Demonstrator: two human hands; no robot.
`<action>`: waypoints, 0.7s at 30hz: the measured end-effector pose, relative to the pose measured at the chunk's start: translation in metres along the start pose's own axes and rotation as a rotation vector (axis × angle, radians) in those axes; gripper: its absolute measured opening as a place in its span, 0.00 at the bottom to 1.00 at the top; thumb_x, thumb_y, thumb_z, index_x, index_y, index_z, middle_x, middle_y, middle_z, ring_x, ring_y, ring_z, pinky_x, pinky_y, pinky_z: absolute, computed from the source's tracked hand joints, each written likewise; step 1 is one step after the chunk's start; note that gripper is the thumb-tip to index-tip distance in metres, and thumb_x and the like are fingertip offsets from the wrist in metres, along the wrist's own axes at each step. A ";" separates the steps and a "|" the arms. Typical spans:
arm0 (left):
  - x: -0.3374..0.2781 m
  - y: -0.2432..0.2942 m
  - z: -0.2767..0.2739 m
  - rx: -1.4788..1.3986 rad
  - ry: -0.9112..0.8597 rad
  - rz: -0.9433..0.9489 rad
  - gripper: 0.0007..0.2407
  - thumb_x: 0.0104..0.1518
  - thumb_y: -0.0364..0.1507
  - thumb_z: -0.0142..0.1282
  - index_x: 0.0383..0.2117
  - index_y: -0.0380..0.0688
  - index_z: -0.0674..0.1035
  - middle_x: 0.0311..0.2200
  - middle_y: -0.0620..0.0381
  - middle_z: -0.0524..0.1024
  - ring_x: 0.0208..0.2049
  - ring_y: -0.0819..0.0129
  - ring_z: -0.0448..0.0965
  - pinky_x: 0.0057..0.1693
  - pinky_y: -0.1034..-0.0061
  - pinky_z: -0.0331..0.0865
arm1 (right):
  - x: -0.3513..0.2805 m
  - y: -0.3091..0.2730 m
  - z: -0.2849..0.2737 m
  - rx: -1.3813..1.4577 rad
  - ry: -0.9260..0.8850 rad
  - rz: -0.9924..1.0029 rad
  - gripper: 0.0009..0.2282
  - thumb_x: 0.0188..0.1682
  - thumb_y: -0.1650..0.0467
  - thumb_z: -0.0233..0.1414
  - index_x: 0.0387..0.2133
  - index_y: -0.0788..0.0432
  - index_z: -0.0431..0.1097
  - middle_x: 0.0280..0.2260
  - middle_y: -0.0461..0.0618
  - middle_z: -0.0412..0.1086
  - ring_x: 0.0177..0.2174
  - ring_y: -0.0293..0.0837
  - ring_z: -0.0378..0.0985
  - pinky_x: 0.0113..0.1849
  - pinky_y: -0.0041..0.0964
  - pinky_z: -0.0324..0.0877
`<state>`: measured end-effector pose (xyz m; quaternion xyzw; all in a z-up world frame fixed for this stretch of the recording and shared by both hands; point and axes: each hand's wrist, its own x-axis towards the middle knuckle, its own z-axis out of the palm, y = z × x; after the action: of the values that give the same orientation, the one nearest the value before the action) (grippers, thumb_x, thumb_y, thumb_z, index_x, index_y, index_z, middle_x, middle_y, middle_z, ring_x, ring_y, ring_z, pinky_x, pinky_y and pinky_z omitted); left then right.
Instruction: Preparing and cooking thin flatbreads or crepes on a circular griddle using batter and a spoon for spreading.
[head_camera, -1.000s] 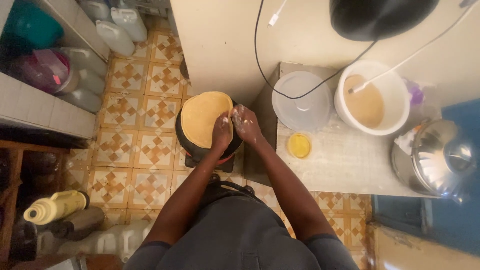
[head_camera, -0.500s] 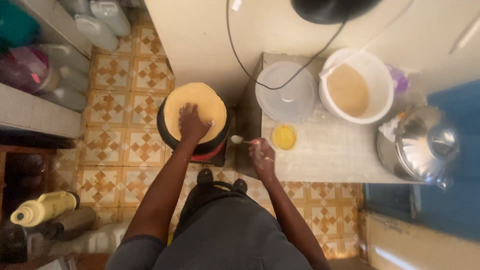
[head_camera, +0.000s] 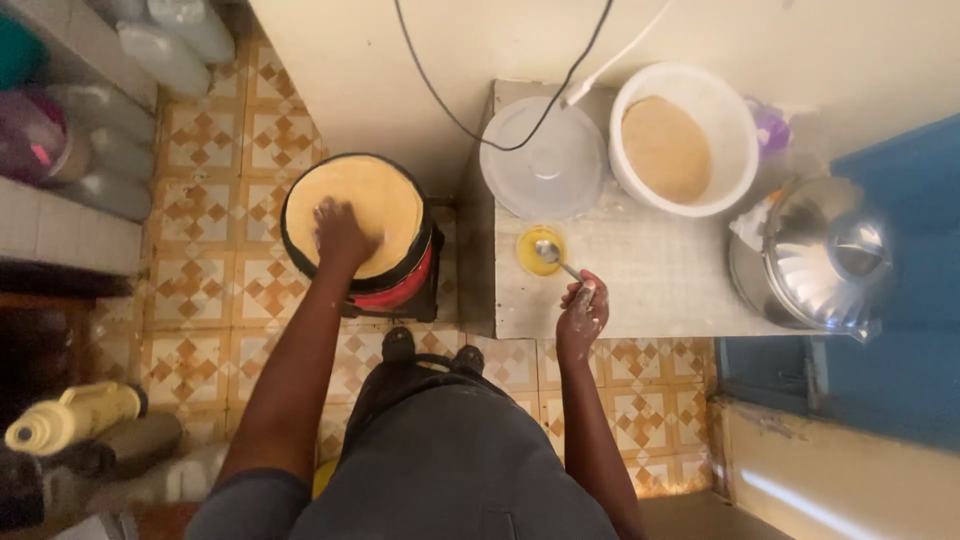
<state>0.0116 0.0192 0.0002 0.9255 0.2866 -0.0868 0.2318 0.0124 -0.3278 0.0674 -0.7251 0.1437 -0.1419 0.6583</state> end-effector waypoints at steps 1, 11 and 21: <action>-0.010 0.008 -0.011 0.055 -0.023 0.022 0.33 0.45 0.42 0.56 0.56 0.38 0.60 0.59 0.41 0.50 0.60 0.44 0.47 0.58 0.54 0.55 | 0.002 0.005 0.000 0.004 -0.018 0.021 0.08 0.51 0.73 0.37 0.35 0.64 0.64 0.20 0.50 0.64 0.18 0.35 0.65 0.20 0.21 0.64; 0.043 -0.073 0.044 0.217 -0.125 0.250 0.36 0.32 0.22 0.59 0.57 0.47 0.62 0.62 0.50 0.49 0.63 0.55 0.44 0.62 0.62 0.51 | -0.002 0.028 -0.009 0.116 -0.019 0.183 0.10 0.51 0.70 0.38 0.35 0.62 0.66 0.19 0.50 0.65 0.16 0.35 0.65 0.19 0.22 0.64; -0.115 -0.110 0.006 -0.996 0.784 0.254 0.17 0.48 0.15 0.42 0.46 0.34 0.71 0.43 0.45 0.66 0.49 0.57 0.64 0.56 0.65 0.57 | 0.001 0.007 0.012 0.156 0.003 0.178 0.09 0.51 0.72 0.37 0.35 0.63 0.65 0.18 0.50 0.63 0.16 0.35 0.64 0.19 0.22 0.63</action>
<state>-0.1460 0.0402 -0.0130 0.6970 0.2444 0.4290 0.5201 0.0181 -0.3178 0.0594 -0.6560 0.1970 -0.0947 0.7224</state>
